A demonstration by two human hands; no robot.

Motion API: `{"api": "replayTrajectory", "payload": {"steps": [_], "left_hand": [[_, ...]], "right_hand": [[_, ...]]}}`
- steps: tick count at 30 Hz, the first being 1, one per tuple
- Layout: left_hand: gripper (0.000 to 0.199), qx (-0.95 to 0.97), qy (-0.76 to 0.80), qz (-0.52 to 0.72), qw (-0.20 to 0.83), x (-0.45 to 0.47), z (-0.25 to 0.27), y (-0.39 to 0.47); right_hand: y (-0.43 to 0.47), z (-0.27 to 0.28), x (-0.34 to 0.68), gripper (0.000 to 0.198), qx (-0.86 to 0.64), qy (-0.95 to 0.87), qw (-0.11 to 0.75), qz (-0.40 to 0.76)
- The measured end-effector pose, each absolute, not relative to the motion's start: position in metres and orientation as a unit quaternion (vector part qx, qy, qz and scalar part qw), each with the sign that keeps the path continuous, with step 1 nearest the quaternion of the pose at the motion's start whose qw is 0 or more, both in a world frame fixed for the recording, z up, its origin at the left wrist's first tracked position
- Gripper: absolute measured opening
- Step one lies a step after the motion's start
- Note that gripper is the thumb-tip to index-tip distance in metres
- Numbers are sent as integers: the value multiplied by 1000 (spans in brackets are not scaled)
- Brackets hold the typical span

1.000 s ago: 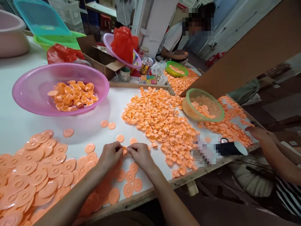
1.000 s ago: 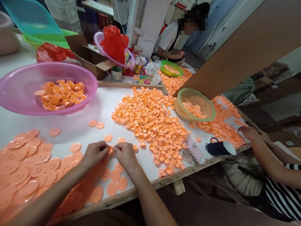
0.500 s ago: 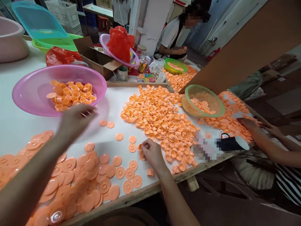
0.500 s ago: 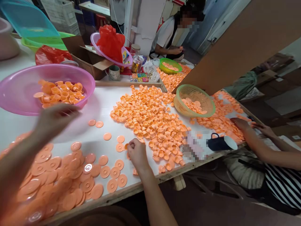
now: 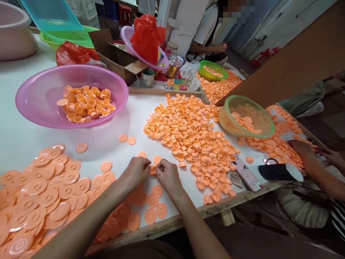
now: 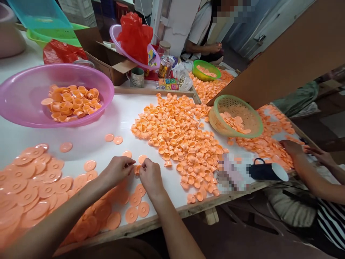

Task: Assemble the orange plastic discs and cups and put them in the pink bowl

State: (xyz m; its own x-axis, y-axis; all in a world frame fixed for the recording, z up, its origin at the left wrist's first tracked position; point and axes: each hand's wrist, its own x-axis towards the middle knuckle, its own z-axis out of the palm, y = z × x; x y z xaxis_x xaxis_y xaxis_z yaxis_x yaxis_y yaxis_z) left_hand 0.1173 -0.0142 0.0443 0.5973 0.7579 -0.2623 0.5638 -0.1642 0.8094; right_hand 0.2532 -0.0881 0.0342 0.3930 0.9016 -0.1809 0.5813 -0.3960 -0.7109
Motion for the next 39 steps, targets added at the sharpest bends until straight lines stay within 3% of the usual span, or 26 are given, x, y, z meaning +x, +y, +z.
{"api": "replayTrajectory", "payload": {"steps": [6, 13, 18, 24, 28, 31, 34, 39], "left_hand": [[9, 685, 491, 77, 534, 135, 37, -21], [20, 676, 506, 131, 520, 125, 29, -38], [14, 672, 505, 122, 528, 127, 26, -32], [9, 605, 513, 149, 590, 124, 32, -31], [20, 493, 493, 157, 699, 107, 47, -37], [28, 393, 475, 170, 769, 99, 57, -46], [23, 450, 484, 223, 717, 98, 63, -61], [19, 591, 481, 290, 579, 94, 68, -81]], "right_hand": [[-90, 34, 252, 16, -773, -495, 278, 283], [-95, 35, 243, 16, -777, -509, 270, 253], [-95, 22, 241, 13, -771, -453, 336, 298], [-101, 37, 267, 15, -714, -455, 357, 394], [-116, 60, 293, 13, -731, -459, 420, 282], [-126, 71, 285, 13, -717, -427, 441, 331], [-132, 74, 257, 28, -680, -403, 440, 426], [-144, 72, 225, 27, -632, -412, 501, 424]]}}
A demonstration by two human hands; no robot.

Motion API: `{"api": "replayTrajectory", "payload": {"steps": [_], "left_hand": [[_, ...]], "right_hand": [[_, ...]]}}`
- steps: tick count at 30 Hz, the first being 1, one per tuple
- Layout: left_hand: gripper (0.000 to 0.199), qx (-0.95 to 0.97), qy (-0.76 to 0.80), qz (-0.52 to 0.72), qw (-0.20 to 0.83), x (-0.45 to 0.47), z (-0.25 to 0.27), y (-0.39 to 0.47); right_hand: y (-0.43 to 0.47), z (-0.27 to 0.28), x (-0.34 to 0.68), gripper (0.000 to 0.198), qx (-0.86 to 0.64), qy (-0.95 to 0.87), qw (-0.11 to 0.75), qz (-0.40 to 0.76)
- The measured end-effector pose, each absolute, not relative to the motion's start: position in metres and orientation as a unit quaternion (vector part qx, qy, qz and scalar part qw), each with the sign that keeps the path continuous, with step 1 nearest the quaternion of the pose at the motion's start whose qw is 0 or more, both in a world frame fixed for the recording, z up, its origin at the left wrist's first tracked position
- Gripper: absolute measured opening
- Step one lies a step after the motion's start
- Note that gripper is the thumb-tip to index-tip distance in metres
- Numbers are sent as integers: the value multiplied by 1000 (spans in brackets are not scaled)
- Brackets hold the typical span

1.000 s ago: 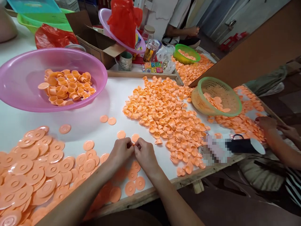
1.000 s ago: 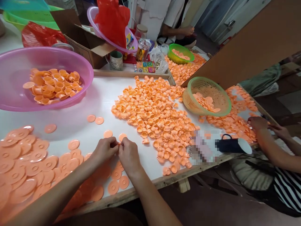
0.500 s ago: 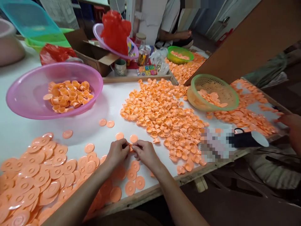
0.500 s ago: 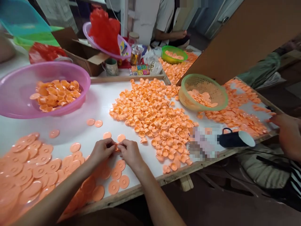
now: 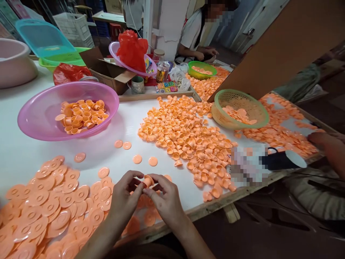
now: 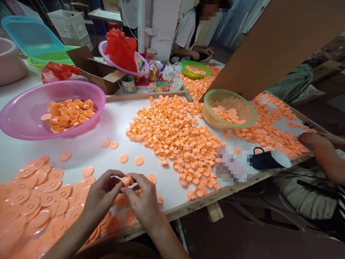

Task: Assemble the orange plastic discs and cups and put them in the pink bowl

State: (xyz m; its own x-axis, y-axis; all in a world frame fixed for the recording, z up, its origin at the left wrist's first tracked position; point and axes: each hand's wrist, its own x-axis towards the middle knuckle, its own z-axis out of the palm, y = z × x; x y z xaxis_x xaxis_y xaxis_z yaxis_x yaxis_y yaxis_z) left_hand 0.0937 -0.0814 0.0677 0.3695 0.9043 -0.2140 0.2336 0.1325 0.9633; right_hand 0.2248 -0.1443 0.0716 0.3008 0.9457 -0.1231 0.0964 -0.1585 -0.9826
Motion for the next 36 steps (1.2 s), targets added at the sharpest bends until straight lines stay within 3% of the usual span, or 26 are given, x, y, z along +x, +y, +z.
{"api": "replayTrajectory", "payload": {"steps": [3, 9, 19, 26, 29, 32, 36], "left_hand": [[29, 666, 430, 306, 528, 88, 72, -85], [19, 744, 398, 287, 452, 83, 80, -84], [16, 740, 366, 266, 498, 86, 78, -84], [12, 713, 379, 263, 528, 86, 63, -95], [10, 697, 414, 269, 521, 88, 69, -81], [18, 680, 490, 336, 430, 75, 96, -29], [36, 612, 611, 464, 191, 25, 136, 80]], "right_hand": [[-152, 70, 225, 30, -616, -430, 517, 412], [-157, 66, 225, 32, -621, -426, 538, 378], [-153, 49, 217, 37, -611, -405, 553, 395], [-154, 44, 209, 21, -631, -401, 541, 385], [-144, 52, 220, 18, -633, -435, 487, 415], [-131, 58, 253, 25, -669, -478, 449, 349], [-130, 58, 306, 33, -741, -527, 396, 129]]}}
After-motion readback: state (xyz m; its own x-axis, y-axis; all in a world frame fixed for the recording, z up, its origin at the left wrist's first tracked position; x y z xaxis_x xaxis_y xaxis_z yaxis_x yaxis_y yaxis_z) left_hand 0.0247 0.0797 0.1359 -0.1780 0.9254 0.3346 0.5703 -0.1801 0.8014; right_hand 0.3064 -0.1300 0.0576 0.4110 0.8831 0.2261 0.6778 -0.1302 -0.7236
